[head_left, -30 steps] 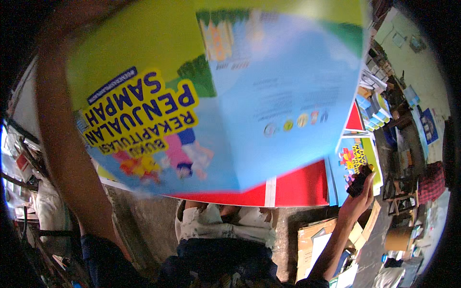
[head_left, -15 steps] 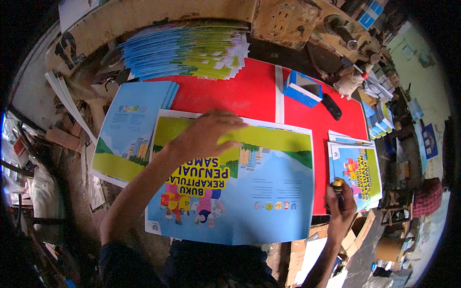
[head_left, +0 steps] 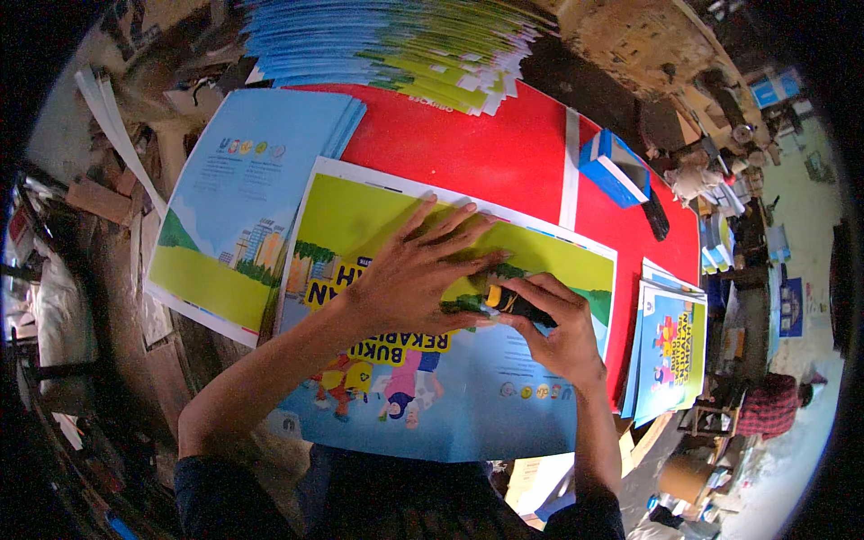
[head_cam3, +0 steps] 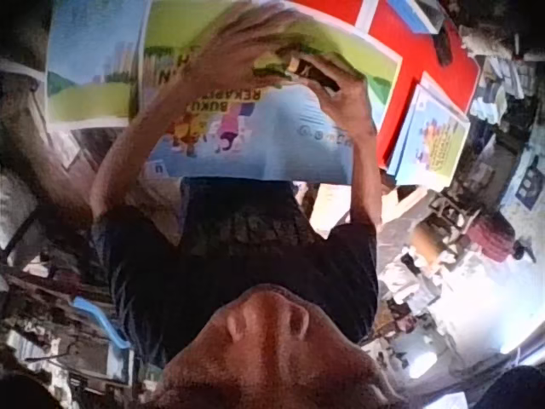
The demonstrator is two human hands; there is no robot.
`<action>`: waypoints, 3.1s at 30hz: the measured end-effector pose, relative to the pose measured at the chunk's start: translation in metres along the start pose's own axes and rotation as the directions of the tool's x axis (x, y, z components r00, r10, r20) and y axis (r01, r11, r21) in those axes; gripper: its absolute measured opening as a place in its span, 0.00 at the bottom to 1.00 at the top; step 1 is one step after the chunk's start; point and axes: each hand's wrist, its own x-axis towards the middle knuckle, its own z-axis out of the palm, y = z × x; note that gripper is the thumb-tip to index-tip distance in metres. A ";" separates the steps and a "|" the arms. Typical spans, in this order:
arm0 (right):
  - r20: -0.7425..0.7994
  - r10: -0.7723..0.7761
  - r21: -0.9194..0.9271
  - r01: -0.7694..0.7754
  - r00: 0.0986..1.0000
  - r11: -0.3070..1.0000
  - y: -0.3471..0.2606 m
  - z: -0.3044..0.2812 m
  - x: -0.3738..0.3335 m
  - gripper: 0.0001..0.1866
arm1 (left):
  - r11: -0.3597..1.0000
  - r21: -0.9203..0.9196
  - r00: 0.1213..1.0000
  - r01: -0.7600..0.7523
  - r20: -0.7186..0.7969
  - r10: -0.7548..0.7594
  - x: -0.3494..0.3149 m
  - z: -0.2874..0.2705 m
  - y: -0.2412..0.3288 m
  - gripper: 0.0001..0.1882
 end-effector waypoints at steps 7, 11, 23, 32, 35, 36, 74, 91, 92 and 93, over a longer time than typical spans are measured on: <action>0.096 0.012 -0.092 -0.003 0.995 0.996 -0.004 -0.001 0.008 0.26 | 1.000 -0.025 0.992 -0.018 -0.127 0.015 -0.005 0.009 -0.005 0.41; 0.074 0.033 -0.108 -0.024 0.997 0.994 -0.001 0.002 0.006 0.25 | 1.000 -0.009 0.992 -0.027 -0.121 0.025 -0.003 0.011 -0.005 0.41; 0.049 0.120 0.003 -0.120 0.992 0.993 0.015 0.011 0.017 0.20 | 1.000 0.003 1.000 0.002 -0.010 -0.002 -0.001 0.006 -0.002 0.44; -0.211 0.231 0.003 -0.235 0.950 0.972 0.024 -0.002 -0.004 0.21 | 1.000 0.013 0.999 0.015 -0.038 -0.015 -0.001 0.007 0.000 0.45; -0.267 0.197 -0.113 -0.233 0.944 0.966 0.027 -0.006 -0.008 0.22 | 1.000 0.017 0.999 0.000 -0.050 0.001 -0.001 0.006 -0.001 0.49; -0.285 0.187 -0.136 -0.233 0.940 0.963 0.028 -0.006 -0.009 0.22 | 1.000 0.012 0.999 -0.009 -0.051 0.009 -0.001 0.006 -0.001 0.49; -0.526 0.120 -0.329 -0.332 0.842 0.884 0.085 -0.135 0.066 0.23 | 0.993 -0.099 0.997 0.067 -0.040 -0.071 0.004 0.013 -0.014 0.24; -0.084 0.478 0.402 -0.410 0.874 0.819 0.016 -0.038 -0.011 0.18 | 0.949 -0.141 0.930 0.281 0.284 -0.233 -0.081 -0.025 0.125 0.65; -0.108 0.539 0.561 -0.397 0.835 0.726 0.010 -0.036 -0.015 0.18 | 0.950 -0.137 0.930 0.281 0.283 -0.234 -0.078 -0.029 0.120 0.65; -0.081 0.557 0.584 -0.413 0.827 0.698 0.011 -0.034 -0.021 0.18 | 0.951 -0.157 0.938 0.268 0.268 -0.220 -0.074 -0.035 0.113 0.60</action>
